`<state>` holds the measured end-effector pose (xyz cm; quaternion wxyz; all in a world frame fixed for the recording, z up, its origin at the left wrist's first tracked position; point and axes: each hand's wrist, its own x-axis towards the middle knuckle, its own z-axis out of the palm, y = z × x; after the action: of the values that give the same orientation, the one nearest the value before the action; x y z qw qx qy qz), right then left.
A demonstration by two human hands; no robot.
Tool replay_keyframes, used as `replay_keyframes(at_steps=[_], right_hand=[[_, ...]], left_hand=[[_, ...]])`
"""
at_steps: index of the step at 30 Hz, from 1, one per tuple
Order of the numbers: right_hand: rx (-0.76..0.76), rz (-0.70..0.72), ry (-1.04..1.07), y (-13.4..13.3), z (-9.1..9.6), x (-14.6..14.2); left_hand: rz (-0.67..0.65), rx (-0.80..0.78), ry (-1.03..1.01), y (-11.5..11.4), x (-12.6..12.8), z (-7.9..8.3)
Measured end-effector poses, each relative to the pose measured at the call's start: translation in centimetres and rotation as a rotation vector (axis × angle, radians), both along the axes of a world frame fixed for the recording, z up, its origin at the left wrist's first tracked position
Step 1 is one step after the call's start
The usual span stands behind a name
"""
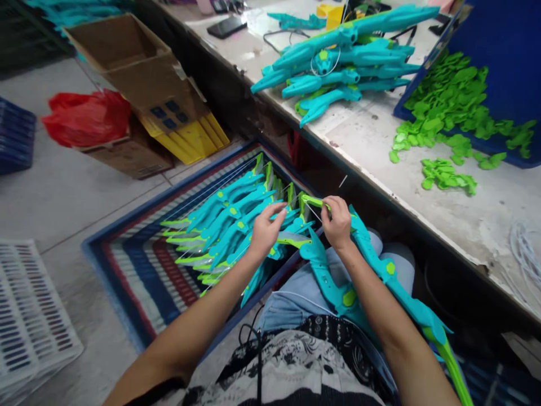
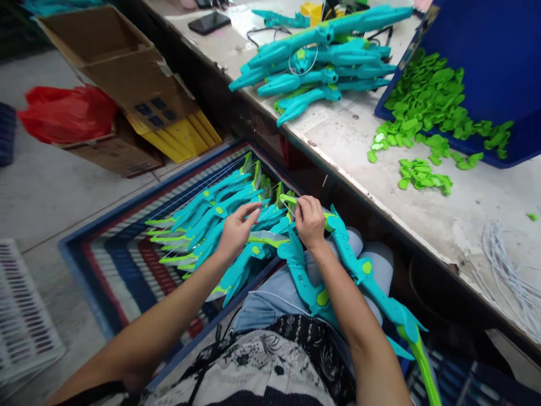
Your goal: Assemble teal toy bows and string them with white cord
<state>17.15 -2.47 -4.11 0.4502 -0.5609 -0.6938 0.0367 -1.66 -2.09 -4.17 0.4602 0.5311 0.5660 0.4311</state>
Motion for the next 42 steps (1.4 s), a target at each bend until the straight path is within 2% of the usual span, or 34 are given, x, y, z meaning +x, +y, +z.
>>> replay_keyframes(at_steps=[2,5,7,9,12,14,17,20,23,27,31,33,37,42], right_hand=[[-0.030,0.149,-0.046,-1.1,0.0,-1.1],[-0.180,0.425,-0.201,-2.4,-0.9,-3.9],[-0.315,0.472,-0.343,-2.9,-1.8,-5.7],[-0.480,0.422,-0.477,-3.1,-2.8,-6.9],[-0.678,0.350,-0.521,-3.0,-3.8,-6.9],[-0.734,0.380,-0.369,-2.7,-4.1,-6.1],[-0.818,0.467,0.055,-2.5,-4.4,-4.7],[-0.959,0.504,0.553,-2.9,-4.9,-3.9],[-1.057,0.492,0.924,-3.6,-5.1,-3.8],[-1.102,0.491,1.084,-4.0,-4.5,-3.5],[-1.127,0.481,1.113,-4.1,-4.1,-3.0],[-1.136,0.478,1.119,-4.2,-4.0,-2.9],[-1.137,0.462,1.122,-4.3,-4.0,-2.8],[-1.144,0.429,1.108,-4.3,-4.0,-2.8]], left_hand=[[0.041,-0.137,0.144,-4.2,-2.9,-1.4],[-0.186,-0.306,0.257,-10.8,-5.5,-3.3],[-0.349,-0.323,0.289,-14.0,-5.7,-4.2],[-0.454,-0.284,0.341,-15.4,-5.1,-4.7],[-0.555,-0.271,0.360,-14.5,-4.7,-4.4],[-0.571,-0.320,0.224,-12.9,-4.9,-3.3],[-0.438,-0.491,-0.264,-10.8,-4.8,-0.5],[-0.310,-0.695,-0.765,-10.2,-2.7,2.1],[-0.273,-0.779,-0.978,-10.6,0.3,3.2],[-0.296,-0.828,-0.894,-11.3,2.4,2.9],[-0.215,-0.771,-0.754,-10.4,1.2,2.8],[-0.095,-0.660,-0.687,-9.0,0.0,3.0],[0.125,-0.332,-0.478,-5.0,-1.8,3.6],[0.165,-0.121,-0.269,-2.2,-2.1,3.4]])
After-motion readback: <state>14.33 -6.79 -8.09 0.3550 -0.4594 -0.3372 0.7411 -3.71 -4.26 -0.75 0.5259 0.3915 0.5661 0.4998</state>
